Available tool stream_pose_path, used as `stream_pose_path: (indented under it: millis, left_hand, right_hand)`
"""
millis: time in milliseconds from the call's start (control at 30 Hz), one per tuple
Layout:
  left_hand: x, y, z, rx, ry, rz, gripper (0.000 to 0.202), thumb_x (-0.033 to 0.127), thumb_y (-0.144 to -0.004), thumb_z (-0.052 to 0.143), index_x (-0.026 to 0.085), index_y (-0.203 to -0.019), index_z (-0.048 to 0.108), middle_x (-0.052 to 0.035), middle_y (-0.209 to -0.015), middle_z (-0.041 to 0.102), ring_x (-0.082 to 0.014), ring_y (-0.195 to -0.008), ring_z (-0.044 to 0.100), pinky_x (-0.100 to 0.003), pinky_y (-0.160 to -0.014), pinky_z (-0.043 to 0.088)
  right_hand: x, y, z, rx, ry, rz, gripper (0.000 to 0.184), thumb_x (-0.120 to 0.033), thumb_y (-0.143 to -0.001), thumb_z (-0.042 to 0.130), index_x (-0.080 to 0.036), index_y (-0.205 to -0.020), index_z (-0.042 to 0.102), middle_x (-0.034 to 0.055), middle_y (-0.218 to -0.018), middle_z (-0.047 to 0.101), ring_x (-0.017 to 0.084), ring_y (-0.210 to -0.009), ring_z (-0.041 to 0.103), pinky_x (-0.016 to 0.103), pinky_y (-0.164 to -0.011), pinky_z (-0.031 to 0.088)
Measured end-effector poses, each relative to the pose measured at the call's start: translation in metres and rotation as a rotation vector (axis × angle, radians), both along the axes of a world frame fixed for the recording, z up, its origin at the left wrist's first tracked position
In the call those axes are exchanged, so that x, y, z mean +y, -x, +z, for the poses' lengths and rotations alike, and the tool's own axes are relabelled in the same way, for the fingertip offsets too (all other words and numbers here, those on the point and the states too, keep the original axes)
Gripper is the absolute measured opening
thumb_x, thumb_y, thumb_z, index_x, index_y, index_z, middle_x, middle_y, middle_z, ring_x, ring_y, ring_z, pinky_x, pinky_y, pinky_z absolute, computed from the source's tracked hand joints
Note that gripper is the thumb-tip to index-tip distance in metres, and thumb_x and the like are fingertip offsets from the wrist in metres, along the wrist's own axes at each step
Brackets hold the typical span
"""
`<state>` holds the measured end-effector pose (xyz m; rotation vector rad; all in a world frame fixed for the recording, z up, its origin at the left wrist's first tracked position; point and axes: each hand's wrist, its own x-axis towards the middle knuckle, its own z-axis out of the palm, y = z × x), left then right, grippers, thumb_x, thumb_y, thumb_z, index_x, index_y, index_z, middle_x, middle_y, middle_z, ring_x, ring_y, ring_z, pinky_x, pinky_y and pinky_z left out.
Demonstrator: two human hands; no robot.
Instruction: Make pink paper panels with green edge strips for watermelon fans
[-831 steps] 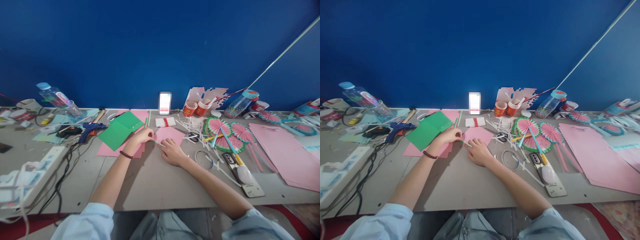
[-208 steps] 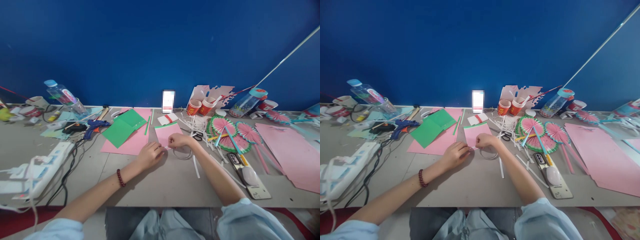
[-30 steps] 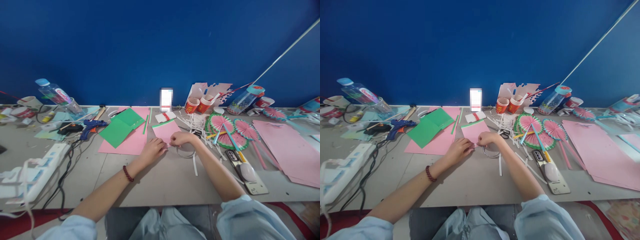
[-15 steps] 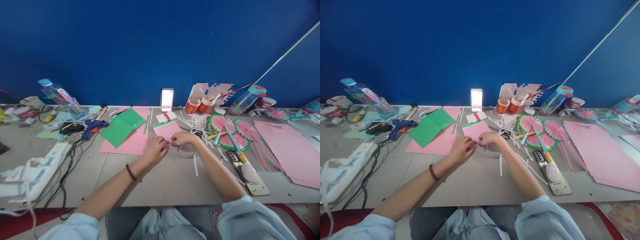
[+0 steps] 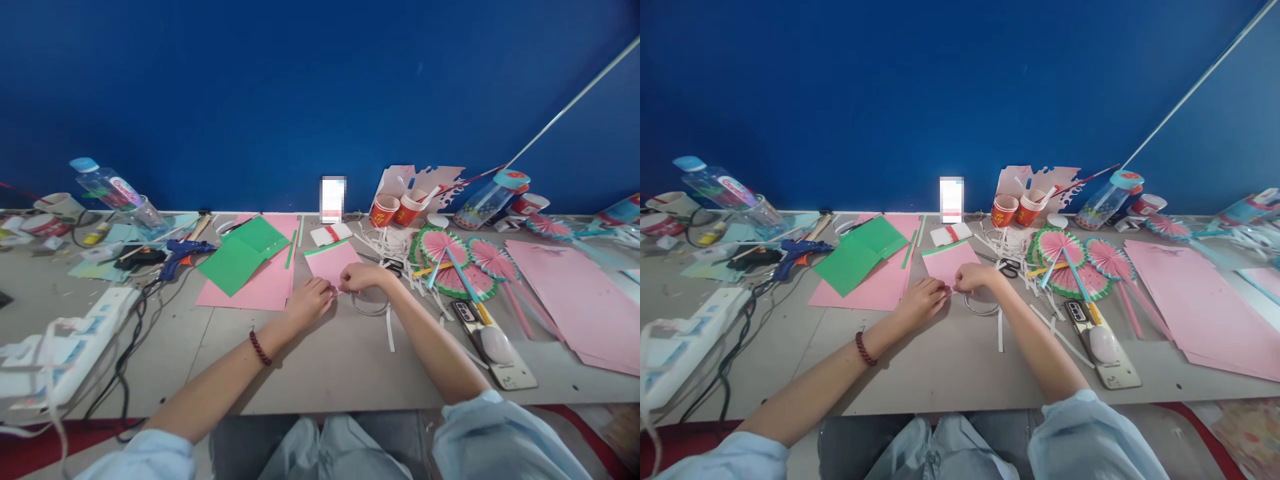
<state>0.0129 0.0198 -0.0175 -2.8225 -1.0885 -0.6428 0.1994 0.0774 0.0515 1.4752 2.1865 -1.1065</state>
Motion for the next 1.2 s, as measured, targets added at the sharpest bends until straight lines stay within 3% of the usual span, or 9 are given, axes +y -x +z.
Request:
stream_pose_path:
  millis: [567,933,1200]
  left_hand:
    - [-0.0017,-0.0002,0.0038,-0.037,0.052,0.025,0.021,0.023,-0.094,0.046,0.017,-0.09,0.065,-0.007,-0.092,0.062,-0.0178,-0.089,0.06,-0.033,-0.077,0.049]
    - [0.0033,0.0018,0.0032,-0.242,0.199,0.018,0.014,0.023,-0.089,0.055,0.018,-0.1,0.064,-0.0057,-0.094,0.062,-0.0179,-0.087,0.057,-0.032,-0.078,0.047]
    - [0.0042,0.0015,0.0014,-0.162,0.137,-0.007,0.016,0.023,-0.091,0.052,0.02,-0.102,0.065,-0.0062,-0.095,0.06,-0.018,-0.089,0.056,-0.032,-0.078,0.046]
  right_hand:
    - [0.0001,0.0004,-0.0039,-0.006,-0.01,-0.009,0.011,-0.024,-0.065,0.055,-0.019,-0.055,0.053,0.0008,-0.056,0.061,0.014,-0.057,0.056,0.023,-0.055,0.038]
    - [0.0,0.0013,-0.0028,-0.02,-0.011,-0.004,0.006,-0.021,-0.061,0.052,-0.019,-0.056,0.053,0.001,-0.057,0.061,0.014,-0.057,0.055,0.022,-0.053,0.038]
    - [-0.0009,0.0025,-0.0006,-0.03,-0.019,0.005,0.007,-0.018,-0.059,0.05,-0.019,-0.053,0.05,0.0003,-0.055,0.058,0.013,-0.054,0.052,0.022,-0.049,0.034]
